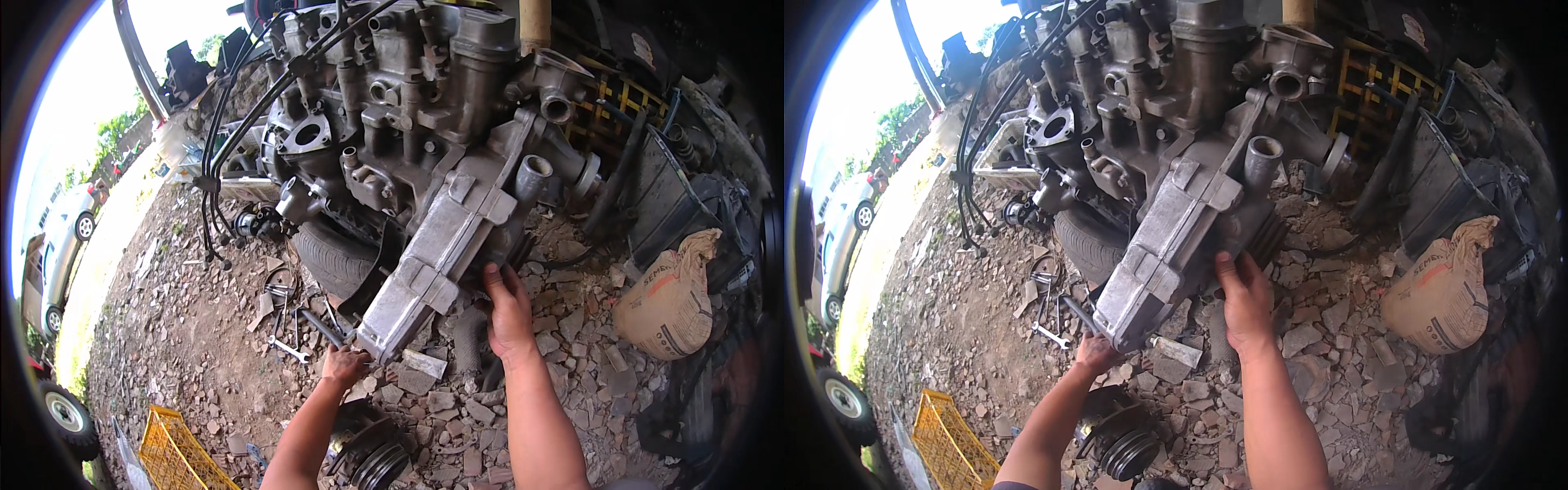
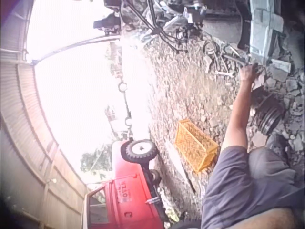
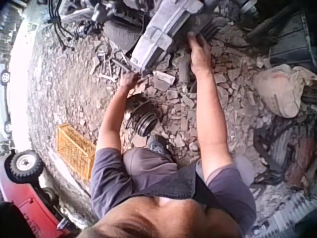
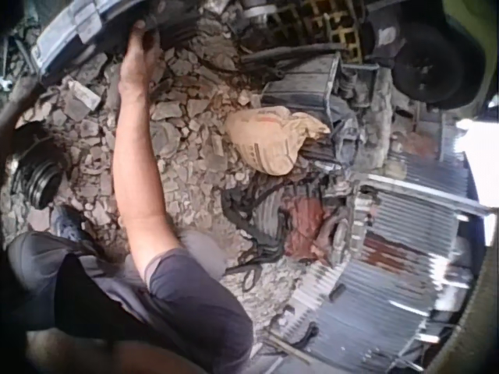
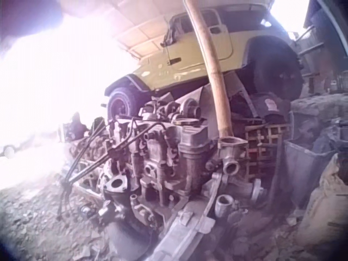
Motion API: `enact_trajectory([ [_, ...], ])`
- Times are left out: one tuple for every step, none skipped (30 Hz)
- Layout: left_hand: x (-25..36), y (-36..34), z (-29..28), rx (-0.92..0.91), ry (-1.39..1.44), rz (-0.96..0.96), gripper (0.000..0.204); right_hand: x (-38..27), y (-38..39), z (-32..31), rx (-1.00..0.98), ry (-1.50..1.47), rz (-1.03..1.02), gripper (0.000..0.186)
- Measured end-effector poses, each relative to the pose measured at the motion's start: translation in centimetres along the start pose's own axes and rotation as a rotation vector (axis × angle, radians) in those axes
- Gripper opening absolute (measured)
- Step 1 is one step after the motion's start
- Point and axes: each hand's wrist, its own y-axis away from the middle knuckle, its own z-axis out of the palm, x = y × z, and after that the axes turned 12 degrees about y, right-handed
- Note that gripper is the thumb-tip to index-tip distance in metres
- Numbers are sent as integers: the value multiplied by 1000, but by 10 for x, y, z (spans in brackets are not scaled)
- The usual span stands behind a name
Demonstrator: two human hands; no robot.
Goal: The person is working on a disassembled car engine placed on the ground. They use a wrench to tighten bolts on the engine block and repeatedly handle a metal exhaust manifold, attempting to fit it onto the engine.
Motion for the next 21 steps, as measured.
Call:
enact_trajectory([
  [2,3,-13,35,70,-50,24,-4,-1,-3,-2,29,30,52],
  [6,14,-25,64,143,-114,24,-5,-1,-5,-20,66,6,49],
  [19,20,-45,101,199,-173,23,-7,-1,-11,-31,108,-23,46],
  [21,24,-52,223,258,-178,20,-11,-1,-15,-44,151,-52,44],
  [17,35,-58,343,312,-194,16,-19,2,-16,83,181,-27,39],
  [20,45,-67,495,430,-221,16,-33,8,-19,216,216,-10,34],
  [22,55,-77,647,549,-247,16,-45,12,-23,349,249,7,29],
  [21,63,-86,770,575,-186,17,-56,15,-30,474,190,-116,18],
  [31,72,-104,821,657,-220,18,-77,20,-28,546,191,-257,12],
  [43,80,-123,819,696,-170,18,-95,22,-25,445,261,-373,10],
  [50,100,-146,825,703,-157,17,-102,19,-13,313,302,-468,8],
  [71,111,-172,779,649,-124,15,-114,18,3,82,378,-486,11],
  [105,112,-201,730,600,-76,14,-126,16,18,-137,458,-505,15],
  [133,108,-224,677,545,-24,13,-135,15,31,-332,600,-496,20],
  [149,100,-241,648,511,76,13,-146,16,42,-520,743,-490,26],
  [167,93,-255,604,503,92,15,-153,15,48,-655,935,-417,30],
  [185,86,-269,558,497,113,16,-158,13,49,-782,1127,-330,33],
  [195,81,-282,503,470,84,19,-158,12,53,-897,1286,-360,39],
  [200,75,-288,496,502,115,19,-163,14,47,-982,1351,-245,43],
  [209,70,-294,472,498,132,20,-167,16,35,-963,1346,-271,41],
  [214,67,-298,450,489,129,22,-163,17,24,-963,1331,-303,40],
])
